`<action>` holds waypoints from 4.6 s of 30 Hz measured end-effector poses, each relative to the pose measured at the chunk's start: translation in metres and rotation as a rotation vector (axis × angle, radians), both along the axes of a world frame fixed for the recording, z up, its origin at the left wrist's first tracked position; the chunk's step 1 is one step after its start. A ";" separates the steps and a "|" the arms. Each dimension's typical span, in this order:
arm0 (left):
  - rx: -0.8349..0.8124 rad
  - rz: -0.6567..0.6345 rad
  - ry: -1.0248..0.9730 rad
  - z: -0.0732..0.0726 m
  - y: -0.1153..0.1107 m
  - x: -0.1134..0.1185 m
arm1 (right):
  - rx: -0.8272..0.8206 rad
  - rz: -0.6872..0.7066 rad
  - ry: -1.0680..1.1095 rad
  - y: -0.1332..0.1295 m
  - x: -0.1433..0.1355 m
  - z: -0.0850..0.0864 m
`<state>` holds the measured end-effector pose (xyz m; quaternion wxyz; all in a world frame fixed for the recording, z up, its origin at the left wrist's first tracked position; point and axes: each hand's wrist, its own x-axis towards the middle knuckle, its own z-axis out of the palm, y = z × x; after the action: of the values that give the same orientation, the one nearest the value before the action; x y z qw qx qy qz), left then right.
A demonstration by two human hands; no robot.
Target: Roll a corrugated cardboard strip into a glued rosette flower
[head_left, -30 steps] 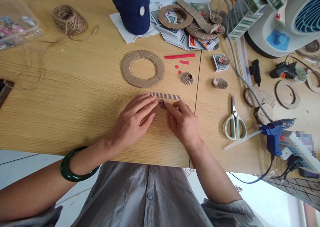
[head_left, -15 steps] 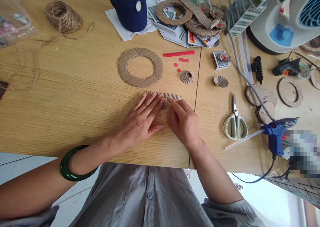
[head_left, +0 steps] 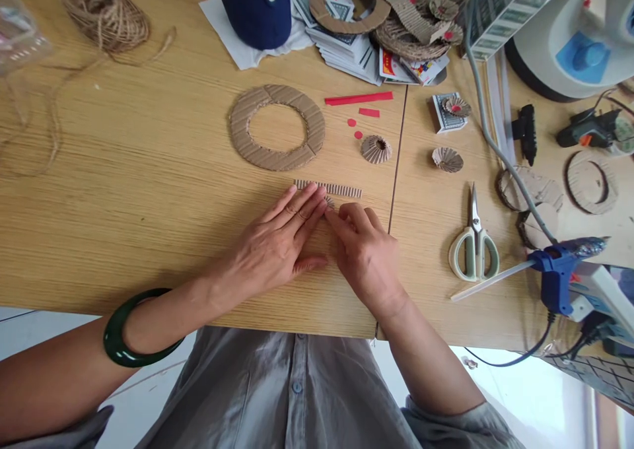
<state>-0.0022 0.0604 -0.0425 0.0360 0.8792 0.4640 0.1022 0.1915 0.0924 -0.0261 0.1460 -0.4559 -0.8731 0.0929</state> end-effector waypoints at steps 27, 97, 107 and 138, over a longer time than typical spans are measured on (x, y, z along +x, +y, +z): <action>-0.067 -0.298 0.046 0.020 -0.032 -0.018 | 0.038 -0.076 0.308 -0.043 0.013 0.002; 0.077 -0.192 -0.153 0.011 -0.057 -0.009 | 0.114 0.138 -0.003 -0.086 0.026 -0.008; 0.070 -0.131 -0.322 0.010 -0.051 -0.016 | 0.165 0.162 -0.100 -0.090 0.018 -0.002; 0.168 -0.170 -0.132 0.013 -0.050 -0.009 | -0.003 0.132 0.169 -0.090 0.026 -0.017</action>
<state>-0.0110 0.0104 -0.0296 0.0011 0.9065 0.3743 0.1952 0.2179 0.0021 -0.0426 0.2120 -0.3883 -0.8855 0.1419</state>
